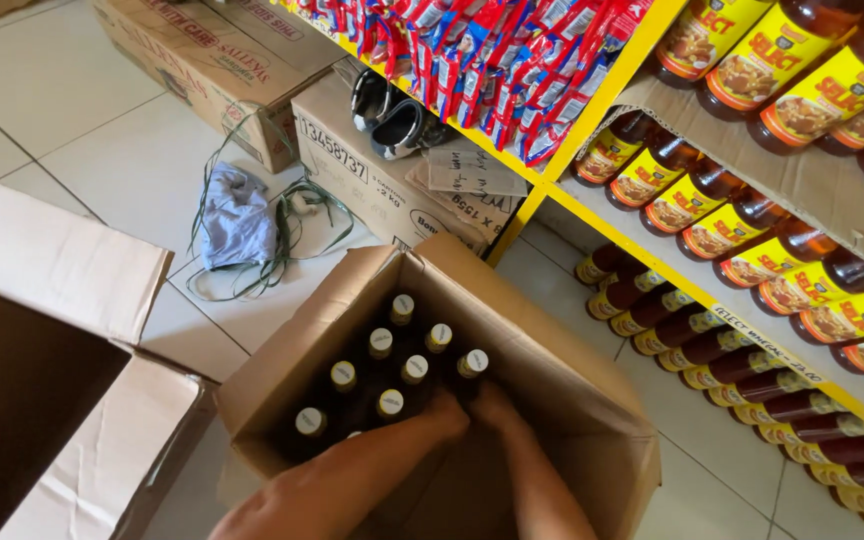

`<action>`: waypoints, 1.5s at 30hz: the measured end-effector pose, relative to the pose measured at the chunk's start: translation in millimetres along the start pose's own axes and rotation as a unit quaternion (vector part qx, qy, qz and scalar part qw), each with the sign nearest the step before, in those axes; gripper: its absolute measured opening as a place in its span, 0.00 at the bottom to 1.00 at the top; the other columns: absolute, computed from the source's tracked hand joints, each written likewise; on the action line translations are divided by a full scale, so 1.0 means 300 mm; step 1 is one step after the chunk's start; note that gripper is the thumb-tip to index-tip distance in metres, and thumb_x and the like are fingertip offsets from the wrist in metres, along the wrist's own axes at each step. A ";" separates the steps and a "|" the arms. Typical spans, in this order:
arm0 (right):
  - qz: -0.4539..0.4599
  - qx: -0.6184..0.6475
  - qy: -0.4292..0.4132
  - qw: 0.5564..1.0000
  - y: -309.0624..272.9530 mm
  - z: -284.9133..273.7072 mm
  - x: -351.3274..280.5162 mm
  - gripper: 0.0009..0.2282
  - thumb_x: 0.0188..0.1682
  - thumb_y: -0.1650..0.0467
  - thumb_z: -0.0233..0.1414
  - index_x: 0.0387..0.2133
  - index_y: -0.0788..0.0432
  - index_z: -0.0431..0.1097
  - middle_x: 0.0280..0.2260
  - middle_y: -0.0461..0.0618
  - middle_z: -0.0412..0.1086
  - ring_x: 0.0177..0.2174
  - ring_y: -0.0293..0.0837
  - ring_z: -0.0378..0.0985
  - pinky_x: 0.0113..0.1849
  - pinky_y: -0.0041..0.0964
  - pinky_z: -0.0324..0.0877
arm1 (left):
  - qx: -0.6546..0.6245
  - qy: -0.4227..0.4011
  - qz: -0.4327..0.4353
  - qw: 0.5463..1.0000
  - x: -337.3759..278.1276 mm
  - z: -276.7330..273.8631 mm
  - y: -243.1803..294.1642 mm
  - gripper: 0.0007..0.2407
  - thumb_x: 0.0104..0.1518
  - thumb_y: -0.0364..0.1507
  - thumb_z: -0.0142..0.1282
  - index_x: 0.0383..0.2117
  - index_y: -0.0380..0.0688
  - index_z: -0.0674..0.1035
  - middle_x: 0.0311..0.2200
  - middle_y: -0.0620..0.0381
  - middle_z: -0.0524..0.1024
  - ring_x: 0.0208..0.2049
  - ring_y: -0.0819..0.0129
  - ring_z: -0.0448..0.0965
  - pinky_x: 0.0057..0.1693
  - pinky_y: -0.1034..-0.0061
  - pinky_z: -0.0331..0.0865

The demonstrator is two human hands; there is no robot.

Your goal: The recorder is taking sauce bottles from a cardboard box and placing them onto a grocery shelf.

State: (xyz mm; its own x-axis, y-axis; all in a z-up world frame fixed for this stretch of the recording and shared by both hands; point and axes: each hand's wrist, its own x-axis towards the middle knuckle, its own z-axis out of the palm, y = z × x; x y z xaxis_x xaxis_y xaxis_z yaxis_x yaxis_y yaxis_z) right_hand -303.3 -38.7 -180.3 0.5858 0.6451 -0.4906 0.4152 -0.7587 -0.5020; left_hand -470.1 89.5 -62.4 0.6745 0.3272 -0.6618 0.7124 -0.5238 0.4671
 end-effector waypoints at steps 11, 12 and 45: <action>-0.028 0.158 0.195 0.967 -0.140 0.001 -0.135 0.23 0.45 0.68 0.56 0.56 0.59 0.68 0.54 0.60 0.72 0.53 0.54 0.73 0.55 0.48 0.67 | -0.053 0.004 -0.010 0.999 -0.108 -0.145 0.146 0.38 0.54 0.40 0.60 0.68 0.37 0.53 0.61 0.39 0.69 0.59 0.48 0.73 0.63 0.61 0.68; -0.029 0.156 0.195 0.968 -0.153 -0.021 -0.137 0.23 0.45 0.68 0.56 0.56 0.59 0.68 0.54 0.61 0.71 0.53 0.55 0.73 0.55 0.48 0.67 | -0.059 0.006 -0.011 0.998 -0.108 -0.155 0.154 0.39 0.54 0.40 0.60 0.68 0.37 0.52 0.61 0.39 0.68 0.60 0.48 0.73 0.63 0.61 0.68; -0.143 0.091 0.178 0.969 -0.270 -0.271 -0.313 0.32 0.39 0.68 0.62 0.60 0.56 0.61 0.56 0.63 0.69 0.57 0.62 0.70 0.55 0.51 0.66 | -0.241 0.190 -0.041 0.951 -0.251 -0.092 0.294 0.38 0.48 0.29 0.66 0.61 0.28 0.52 0.59 0.26 0.62 0.61 0.37 0.66 0.67 0.58 0.62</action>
State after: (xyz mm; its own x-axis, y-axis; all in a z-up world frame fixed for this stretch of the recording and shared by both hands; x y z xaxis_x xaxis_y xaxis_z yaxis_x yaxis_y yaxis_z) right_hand -335.2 -45.1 -35.7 0.6819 0.7296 -0.0519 0.4852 -0.5043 -0.7144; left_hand -452.9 40.5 44.9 0.5689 0.6598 -0.4909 0.7101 -0.0930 0.6979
